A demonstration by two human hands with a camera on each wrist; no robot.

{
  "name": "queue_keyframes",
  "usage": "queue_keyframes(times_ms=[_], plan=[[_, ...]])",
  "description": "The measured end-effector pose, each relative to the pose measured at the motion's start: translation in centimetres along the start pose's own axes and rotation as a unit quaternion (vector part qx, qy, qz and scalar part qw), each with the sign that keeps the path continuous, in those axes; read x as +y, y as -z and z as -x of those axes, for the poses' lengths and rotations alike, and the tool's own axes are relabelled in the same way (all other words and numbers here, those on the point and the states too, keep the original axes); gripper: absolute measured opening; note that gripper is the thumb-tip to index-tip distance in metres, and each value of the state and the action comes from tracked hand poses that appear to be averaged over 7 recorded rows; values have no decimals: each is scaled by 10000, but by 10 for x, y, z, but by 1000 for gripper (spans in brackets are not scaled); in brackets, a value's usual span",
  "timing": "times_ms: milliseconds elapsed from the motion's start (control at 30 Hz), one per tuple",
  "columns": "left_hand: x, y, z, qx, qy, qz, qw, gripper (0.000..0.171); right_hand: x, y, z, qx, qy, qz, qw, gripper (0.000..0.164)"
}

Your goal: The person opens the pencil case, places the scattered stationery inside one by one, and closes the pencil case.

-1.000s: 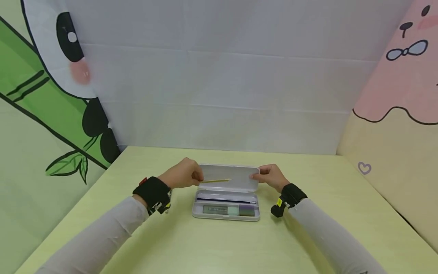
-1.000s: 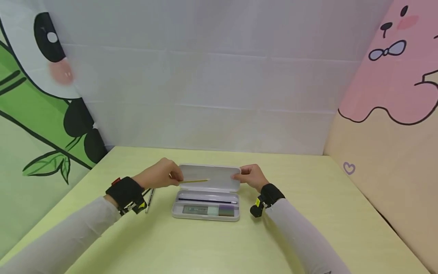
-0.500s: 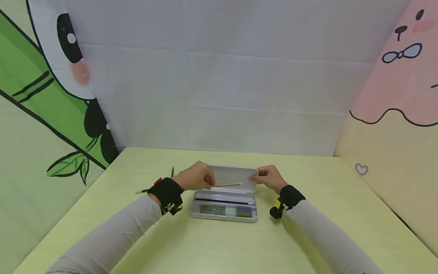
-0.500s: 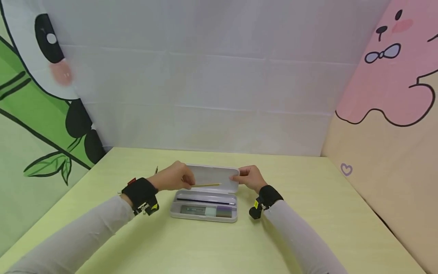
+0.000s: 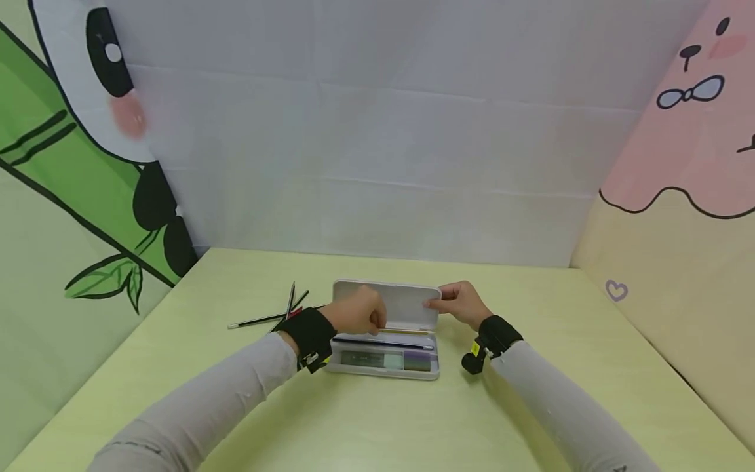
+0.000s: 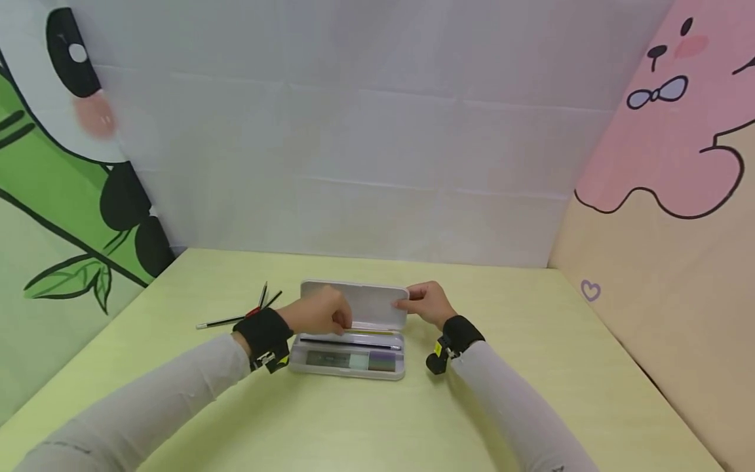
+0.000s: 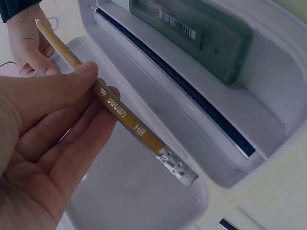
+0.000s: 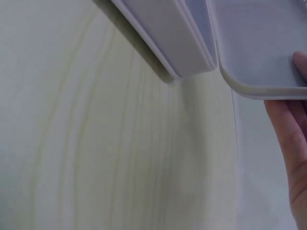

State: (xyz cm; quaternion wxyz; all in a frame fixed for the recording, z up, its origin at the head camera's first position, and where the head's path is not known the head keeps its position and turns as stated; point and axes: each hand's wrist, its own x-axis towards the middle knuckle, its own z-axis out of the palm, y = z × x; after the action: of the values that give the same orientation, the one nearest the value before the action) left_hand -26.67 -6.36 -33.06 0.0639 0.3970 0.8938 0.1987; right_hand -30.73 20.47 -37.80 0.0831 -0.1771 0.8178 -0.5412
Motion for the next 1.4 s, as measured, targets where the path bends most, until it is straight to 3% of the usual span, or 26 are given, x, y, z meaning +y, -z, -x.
queue_keyframes(times_ms=[400, 633, 1067, 1400], plan=[[-15, -19, -7, 22, -169, -459, 9988, 11, 3, -2, -5, 105, -108, 121, 9998, 29], [-13, -29, -9, -15, -173, -687, 9975, 10, 6, -4, -2, 98, -153, 23, 9998, 29], [-14, -30, -12, 40, -186, -761, 9969, 10, 3, -1, -5, 76, -16, 16, 10000, 30], [-12, -27, -7, 19, 16, -573, 9984, 10, 3, -3, -3, 171, -37, 44, 9998, 31]])
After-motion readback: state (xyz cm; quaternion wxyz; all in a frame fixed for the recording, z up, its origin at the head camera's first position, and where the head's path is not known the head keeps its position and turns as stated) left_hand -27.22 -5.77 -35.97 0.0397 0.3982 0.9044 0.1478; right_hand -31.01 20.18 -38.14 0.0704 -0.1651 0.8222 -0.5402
